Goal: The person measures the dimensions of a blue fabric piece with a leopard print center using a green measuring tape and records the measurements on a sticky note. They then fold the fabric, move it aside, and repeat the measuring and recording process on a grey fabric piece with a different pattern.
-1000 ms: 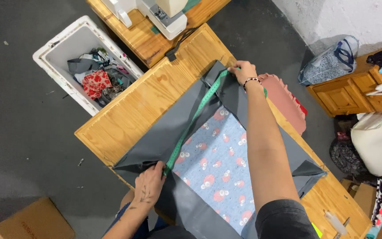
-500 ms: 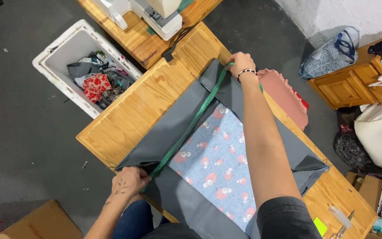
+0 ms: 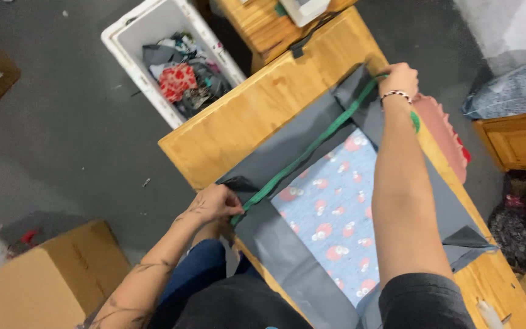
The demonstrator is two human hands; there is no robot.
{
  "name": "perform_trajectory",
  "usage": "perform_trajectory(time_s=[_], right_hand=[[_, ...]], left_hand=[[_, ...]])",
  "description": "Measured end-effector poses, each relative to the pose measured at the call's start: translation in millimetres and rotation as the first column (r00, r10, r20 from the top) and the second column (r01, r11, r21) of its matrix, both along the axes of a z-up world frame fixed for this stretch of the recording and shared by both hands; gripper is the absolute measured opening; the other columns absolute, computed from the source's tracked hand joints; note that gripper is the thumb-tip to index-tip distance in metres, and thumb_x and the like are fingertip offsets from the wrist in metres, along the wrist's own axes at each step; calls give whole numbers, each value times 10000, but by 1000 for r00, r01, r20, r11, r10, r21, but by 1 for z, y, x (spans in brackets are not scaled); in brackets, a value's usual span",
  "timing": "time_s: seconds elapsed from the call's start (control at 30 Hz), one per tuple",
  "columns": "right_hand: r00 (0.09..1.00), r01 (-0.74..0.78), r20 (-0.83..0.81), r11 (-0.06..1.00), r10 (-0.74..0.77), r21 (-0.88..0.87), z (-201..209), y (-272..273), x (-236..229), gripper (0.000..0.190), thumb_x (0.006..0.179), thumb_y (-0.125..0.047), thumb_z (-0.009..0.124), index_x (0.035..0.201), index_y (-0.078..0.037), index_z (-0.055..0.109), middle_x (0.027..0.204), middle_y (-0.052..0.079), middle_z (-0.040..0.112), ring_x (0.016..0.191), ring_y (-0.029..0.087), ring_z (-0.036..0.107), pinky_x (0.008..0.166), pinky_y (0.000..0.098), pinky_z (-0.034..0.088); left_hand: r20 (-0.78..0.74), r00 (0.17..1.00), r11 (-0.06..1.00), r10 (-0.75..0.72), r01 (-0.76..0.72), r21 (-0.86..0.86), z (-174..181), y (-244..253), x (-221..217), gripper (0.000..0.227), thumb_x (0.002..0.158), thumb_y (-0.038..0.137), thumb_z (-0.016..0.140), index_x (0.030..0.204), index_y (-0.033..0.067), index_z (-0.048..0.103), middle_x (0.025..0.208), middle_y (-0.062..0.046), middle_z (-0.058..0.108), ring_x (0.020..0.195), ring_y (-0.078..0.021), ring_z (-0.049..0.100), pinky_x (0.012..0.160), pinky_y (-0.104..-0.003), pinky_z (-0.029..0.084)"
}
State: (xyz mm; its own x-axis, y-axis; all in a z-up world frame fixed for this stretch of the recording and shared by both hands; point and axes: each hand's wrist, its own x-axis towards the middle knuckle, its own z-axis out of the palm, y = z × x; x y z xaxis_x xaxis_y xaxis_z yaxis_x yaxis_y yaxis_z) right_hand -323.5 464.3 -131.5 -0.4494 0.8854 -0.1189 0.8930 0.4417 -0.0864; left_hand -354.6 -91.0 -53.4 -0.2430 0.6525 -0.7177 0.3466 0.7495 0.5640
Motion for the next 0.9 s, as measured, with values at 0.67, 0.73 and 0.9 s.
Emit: perform_trajectory(time_s=[0.67,0.73,0.9], right_hand=[[739,218,-673,956,-30,197,62,-254,234,95,958,-176,585,1030,-130,626,923,135,671,870,381,640,785,502,495],[787,199,-616,942,11,271,45,-289,295,99,924,-107,549,986,-102,626,885,104,633,798,341,609,769,458,475],[800,219,-576,976,-169,17,78,-390,408,137,929,-141,649,1051,-152,711,1162,72,644,1075,299,598,931,442,477]], left_hand=[[-145,980,964,-138,166,207,-19,-22,27,114,780,283,690,810,208,610,702,34,630,722,-187,606,689,-381,493],[-125,949,899,-288,313,307,-6,-9,39,177,752,212,634,661,204,483,559,27,469,552,-130,457,580,-363,381],[-181,837,799,-516,546,253,-1,31,88,117,841,287,727,830,234,623,526,75,466,540,-126,395,645,-234,428]])
